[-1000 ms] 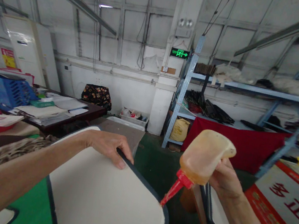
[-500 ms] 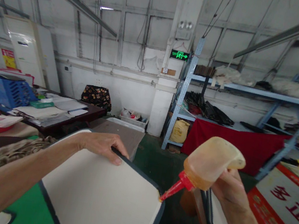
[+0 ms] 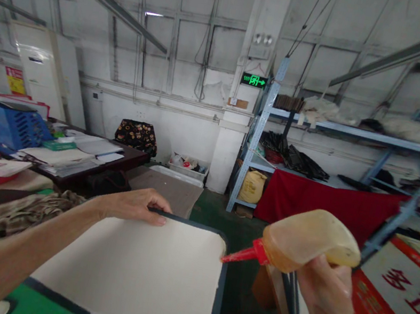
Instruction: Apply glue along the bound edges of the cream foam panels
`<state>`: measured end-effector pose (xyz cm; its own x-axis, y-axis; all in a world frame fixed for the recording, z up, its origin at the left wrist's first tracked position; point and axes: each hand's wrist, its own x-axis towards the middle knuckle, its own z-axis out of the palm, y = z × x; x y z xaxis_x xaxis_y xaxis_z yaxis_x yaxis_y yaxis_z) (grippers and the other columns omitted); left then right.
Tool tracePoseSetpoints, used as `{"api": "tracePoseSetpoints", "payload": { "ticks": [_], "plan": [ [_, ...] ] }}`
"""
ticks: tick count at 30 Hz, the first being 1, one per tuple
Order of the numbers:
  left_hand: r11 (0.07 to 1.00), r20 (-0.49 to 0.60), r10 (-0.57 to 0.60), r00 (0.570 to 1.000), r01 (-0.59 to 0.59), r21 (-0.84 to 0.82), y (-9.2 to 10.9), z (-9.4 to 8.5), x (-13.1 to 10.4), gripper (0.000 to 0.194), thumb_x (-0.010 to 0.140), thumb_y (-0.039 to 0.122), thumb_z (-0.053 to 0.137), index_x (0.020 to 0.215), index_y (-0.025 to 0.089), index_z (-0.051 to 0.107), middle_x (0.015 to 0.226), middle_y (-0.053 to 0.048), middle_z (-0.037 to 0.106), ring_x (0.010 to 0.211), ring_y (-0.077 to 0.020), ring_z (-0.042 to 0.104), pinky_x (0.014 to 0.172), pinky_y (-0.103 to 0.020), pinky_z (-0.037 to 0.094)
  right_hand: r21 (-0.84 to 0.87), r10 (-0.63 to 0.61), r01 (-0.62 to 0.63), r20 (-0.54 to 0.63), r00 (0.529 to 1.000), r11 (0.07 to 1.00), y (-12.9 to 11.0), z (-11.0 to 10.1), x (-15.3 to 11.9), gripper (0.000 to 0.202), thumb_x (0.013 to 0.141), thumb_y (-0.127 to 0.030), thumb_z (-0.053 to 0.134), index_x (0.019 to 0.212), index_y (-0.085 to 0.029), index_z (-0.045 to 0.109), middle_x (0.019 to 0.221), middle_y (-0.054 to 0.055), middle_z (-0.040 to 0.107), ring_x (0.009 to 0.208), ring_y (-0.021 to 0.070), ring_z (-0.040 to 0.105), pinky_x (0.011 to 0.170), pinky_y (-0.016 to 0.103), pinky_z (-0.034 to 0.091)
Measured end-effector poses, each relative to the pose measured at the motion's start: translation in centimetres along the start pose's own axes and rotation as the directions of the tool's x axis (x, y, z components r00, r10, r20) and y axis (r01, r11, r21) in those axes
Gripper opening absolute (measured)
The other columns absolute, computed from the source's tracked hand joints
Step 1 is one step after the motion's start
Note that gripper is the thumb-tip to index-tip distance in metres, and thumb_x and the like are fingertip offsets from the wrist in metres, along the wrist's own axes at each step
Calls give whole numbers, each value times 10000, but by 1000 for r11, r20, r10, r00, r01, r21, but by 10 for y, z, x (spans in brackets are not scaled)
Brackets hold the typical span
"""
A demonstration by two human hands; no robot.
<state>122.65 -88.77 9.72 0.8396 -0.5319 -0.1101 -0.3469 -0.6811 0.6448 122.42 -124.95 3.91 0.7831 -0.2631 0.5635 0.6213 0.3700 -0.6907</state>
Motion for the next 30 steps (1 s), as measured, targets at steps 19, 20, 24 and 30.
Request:
{"api": "tracePoseSetpoints", "payload": {
  "ticks": [19, 20, 24, 30],
  "plan": [
    [859, 35, -142, 989, 141, -492, -40, 18, -3, 374, 710, 473, 683, 867, 133, 680, 754, -30, 698, 621, -142, 601, 564, -203, 431, 50, 56, -60, 75, 996, 997, 8, 5, -9, 152, 602, -290, 817, 708, -250, 716, 733, 40, 707, 649, 201, 670, 609, 266, 579],
    [865, 42, -138, 990, 141, -481, -38, 18, -4, 374, 714, 472, 680, 872, 134, 684, 752, -29, 700, 625, -143, 604, 564, -201, 431, 59, 61, -66, 77, 995, 996, 8, 7, -7, 161, 598, -296, 820, 714, -255, 716, 731, 37, 707, 652, 203, 671, 609, 270, 581],
    [883, 51, -122, 991, 131, -451, -33, 16, -6, 363, 720, 461, 678, 887, 139, 695, 766, -28, 710, 651, -149, 616, 574, -195, 439, 87, 74, -82, 90, 993, 993, 7, 14, 0, 231, 570, -298, 839, 764, -262, 719, 745, 21, 709, 645, 186, 669, 591, 229, 570],
    [872, 56, -128, 990, 139, -470, -34, 15, -6, 352, 707, 440, 689, 898, 145, 708, 781, -33, 721, 646, -157, 628, 578, -202, 455, 55, 81, -87, 95, 992, 995, 9, 13, -2, 242, 531, -328, 862, 664, -232, 684, 675, 31, 692, 600, 189, 663, 570, 244, 564]
  ]
}}
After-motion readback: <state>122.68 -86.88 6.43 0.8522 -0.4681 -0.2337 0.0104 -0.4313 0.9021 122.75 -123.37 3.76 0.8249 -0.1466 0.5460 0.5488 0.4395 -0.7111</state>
